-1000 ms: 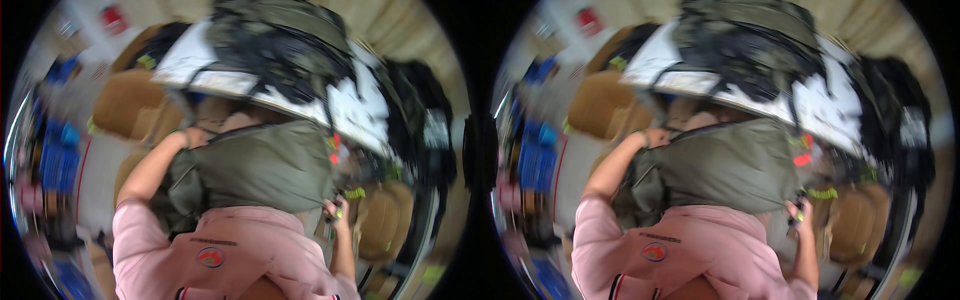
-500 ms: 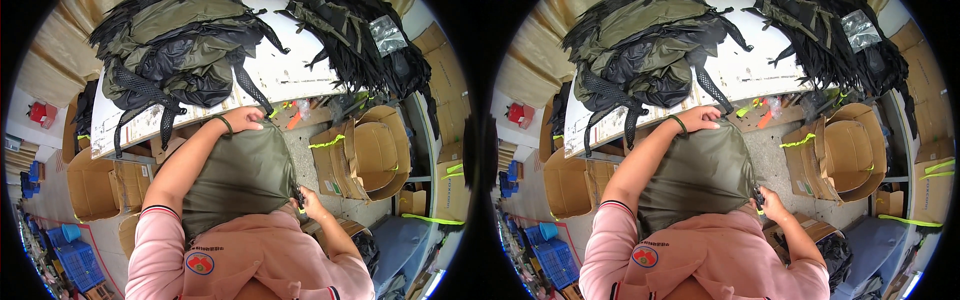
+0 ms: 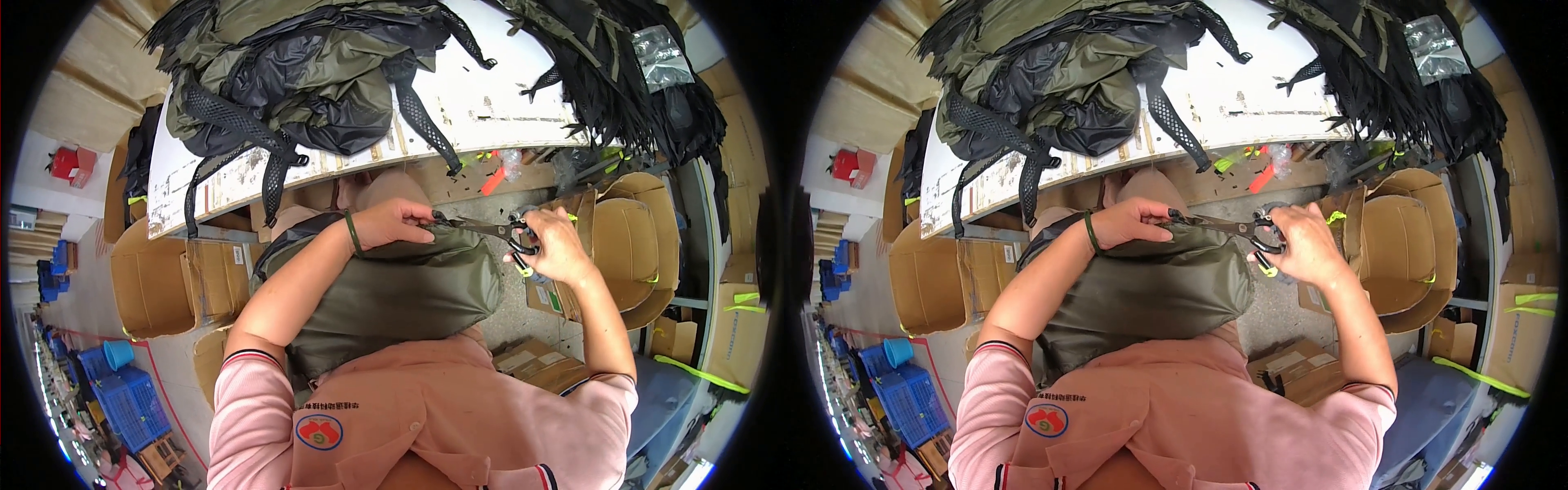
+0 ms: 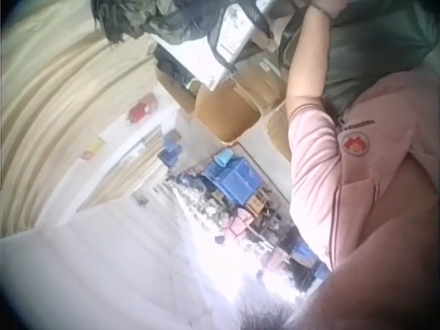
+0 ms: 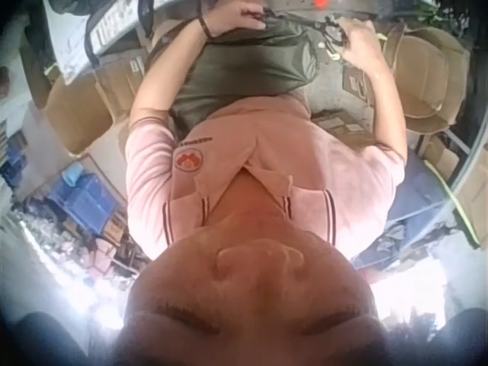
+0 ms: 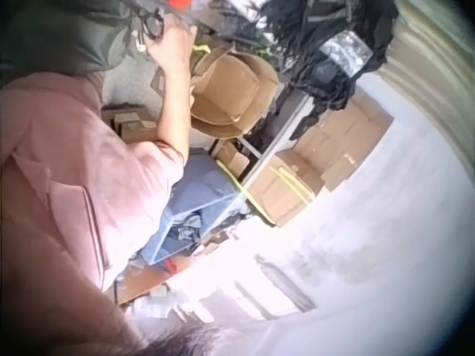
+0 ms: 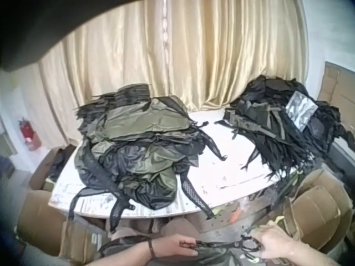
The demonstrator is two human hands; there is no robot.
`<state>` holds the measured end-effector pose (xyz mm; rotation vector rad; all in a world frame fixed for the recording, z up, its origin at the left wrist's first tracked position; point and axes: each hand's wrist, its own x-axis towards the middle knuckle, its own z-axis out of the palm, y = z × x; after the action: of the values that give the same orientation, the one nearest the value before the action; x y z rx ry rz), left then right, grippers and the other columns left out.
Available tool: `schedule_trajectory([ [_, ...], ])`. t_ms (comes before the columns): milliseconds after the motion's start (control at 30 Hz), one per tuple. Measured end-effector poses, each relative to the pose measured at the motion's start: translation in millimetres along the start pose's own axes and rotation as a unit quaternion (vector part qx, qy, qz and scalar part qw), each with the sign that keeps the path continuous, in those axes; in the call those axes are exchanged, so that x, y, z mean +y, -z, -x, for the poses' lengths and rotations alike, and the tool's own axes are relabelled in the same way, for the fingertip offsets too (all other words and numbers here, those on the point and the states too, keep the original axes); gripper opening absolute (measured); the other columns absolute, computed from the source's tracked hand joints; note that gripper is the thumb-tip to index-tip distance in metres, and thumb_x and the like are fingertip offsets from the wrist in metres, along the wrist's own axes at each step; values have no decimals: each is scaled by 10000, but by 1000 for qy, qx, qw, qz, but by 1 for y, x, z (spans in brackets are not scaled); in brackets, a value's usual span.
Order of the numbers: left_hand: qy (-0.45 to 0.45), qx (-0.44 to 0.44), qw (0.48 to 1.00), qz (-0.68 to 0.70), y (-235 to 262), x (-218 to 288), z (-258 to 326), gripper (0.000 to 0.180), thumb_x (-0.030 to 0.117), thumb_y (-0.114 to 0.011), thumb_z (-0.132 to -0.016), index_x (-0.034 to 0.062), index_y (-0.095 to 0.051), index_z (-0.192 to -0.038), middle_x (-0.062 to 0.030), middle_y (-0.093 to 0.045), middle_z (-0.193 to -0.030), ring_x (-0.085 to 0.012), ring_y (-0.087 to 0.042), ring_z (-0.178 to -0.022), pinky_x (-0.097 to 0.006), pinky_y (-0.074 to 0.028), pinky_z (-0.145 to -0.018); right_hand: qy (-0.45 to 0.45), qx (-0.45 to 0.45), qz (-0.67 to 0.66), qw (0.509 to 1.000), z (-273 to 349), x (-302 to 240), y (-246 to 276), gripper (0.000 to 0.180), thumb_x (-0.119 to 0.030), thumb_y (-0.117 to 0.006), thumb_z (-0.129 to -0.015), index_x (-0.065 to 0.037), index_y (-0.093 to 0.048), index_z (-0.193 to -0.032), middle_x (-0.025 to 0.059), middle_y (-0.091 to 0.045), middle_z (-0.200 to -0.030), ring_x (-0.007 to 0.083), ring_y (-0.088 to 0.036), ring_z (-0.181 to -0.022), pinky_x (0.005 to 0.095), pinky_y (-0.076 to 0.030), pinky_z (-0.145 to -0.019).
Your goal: Checking and trimming threads on backpack components using scissors.
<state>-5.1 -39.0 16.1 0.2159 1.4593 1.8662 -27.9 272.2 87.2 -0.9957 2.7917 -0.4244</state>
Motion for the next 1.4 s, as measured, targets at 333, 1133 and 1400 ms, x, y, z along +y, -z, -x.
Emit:
schedule_trajectory([
  [333, -3, -40, 998, -52, 2, -11, 0, 212, 130, -661, -873, 15, -643, -1050, 47, -592, -878, -30, -496, -811, -213, -413, -731, 46, -89, -12, 995, -22, -6, 7, 449, -401, -825, -619, -76, -573, -798, 84, -605, -743, 280, -599, -790, 361, -361, -747],
  [1133, 4, -28, 999, -40, 2, -16, -1, 359, 88, -653, -877, -7, -592, -1218, -4, -624, -1099, -68, -536, -1006, -234, -417, -891, 17, -109, 14, 994, -21, 0, 5, 461, -476, -813, -623, -79, -604, -731, 102, -614, -658, 299, -564, -676, 363, -410, -760],
  [1400, -1, -45, 999, -26, -3, -9, 0, 353, 69, -639, -881, 9, -598, -1227, -29, -640, -1113, -77, -560, -993, -235, -434, -885, 85, -91, 64, 990, -34, -7, 12, 450, -419, -818, -617, -67, -567, -744, 106, -572, -648, 302, -568, -693, 370, -363, -735],
])
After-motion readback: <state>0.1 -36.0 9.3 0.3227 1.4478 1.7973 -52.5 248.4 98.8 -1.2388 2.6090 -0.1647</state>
